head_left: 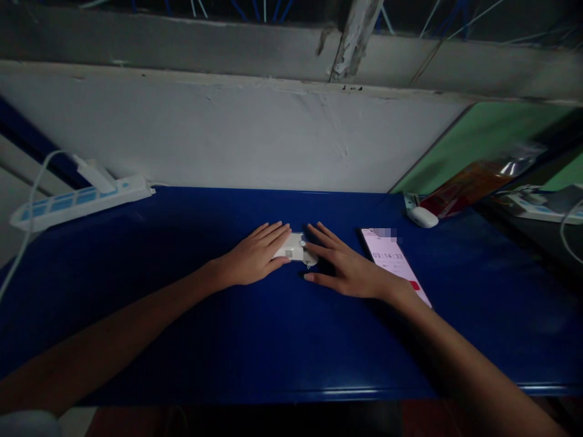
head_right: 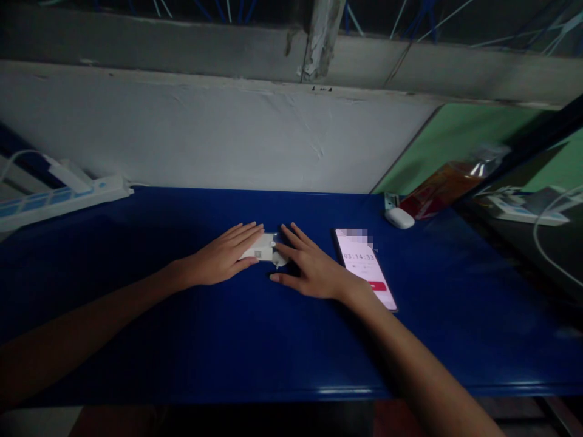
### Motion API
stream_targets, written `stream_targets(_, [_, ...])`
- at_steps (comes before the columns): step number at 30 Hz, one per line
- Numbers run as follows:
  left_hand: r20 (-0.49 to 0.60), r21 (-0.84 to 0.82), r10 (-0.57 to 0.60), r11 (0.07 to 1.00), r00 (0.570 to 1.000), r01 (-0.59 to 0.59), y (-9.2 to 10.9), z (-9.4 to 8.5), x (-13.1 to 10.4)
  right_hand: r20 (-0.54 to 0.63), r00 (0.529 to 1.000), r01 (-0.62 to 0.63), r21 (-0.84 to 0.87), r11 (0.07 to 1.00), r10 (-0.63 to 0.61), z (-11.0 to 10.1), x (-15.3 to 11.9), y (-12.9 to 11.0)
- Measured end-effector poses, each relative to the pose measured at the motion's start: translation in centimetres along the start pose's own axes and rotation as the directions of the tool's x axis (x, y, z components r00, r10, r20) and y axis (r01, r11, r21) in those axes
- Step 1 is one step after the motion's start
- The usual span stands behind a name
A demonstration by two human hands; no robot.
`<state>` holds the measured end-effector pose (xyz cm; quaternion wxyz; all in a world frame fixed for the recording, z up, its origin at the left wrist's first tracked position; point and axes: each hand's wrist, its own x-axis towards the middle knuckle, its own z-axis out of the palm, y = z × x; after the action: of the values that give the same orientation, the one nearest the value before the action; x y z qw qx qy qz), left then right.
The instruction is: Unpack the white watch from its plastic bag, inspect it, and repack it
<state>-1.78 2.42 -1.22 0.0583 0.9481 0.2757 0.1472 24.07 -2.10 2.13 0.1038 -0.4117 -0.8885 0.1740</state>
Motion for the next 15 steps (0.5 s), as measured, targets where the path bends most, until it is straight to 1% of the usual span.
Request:
stream_targets(2, [0.037, 0.010, -0.004, 1.000, 0.999, 0.003, 0.06, -0.11, -0.08, -0.027, 0.999, -0.044, -0.046, 0.998, 0.043, -0.53, -0.14, 0.38])
stream_targets(5, [0.059, 0.018, -0.011, 1.000, 0.998, 0.010, 0.06, -0.21, -0.16, -0.127, 0.988, -0.102, -0.127, 0.987, 0.086, -0.99, -0.18, 0.90])
stream_targets(8, [0.070, 0.016, -0.020, 1.000, 0.997, 0.019, 0.04, -0.31, -0.19, -0.165, 0.984, -0.097, -0.143, 0.985, 0.073, -1.00, -0.03, 1.15])
stream_targets(11, [0.061, 0.010, -0.014, 1.000, 0.998, 0.013, 0.06, -0.39, -0.19, -0.191, 0.980, -0.066, -0.084, 0.994, 0.049, -0.94, 0.11, 0.98])
stream_targets(15, [0.041, -0.006, -0.006, 1.000, 0.999, 0.007, 0.10, -0.36, -0.17, -0.232, 0.970, -0.053, 0.072, 0.996, 0.068, -1.07, 0.17, 0.30])
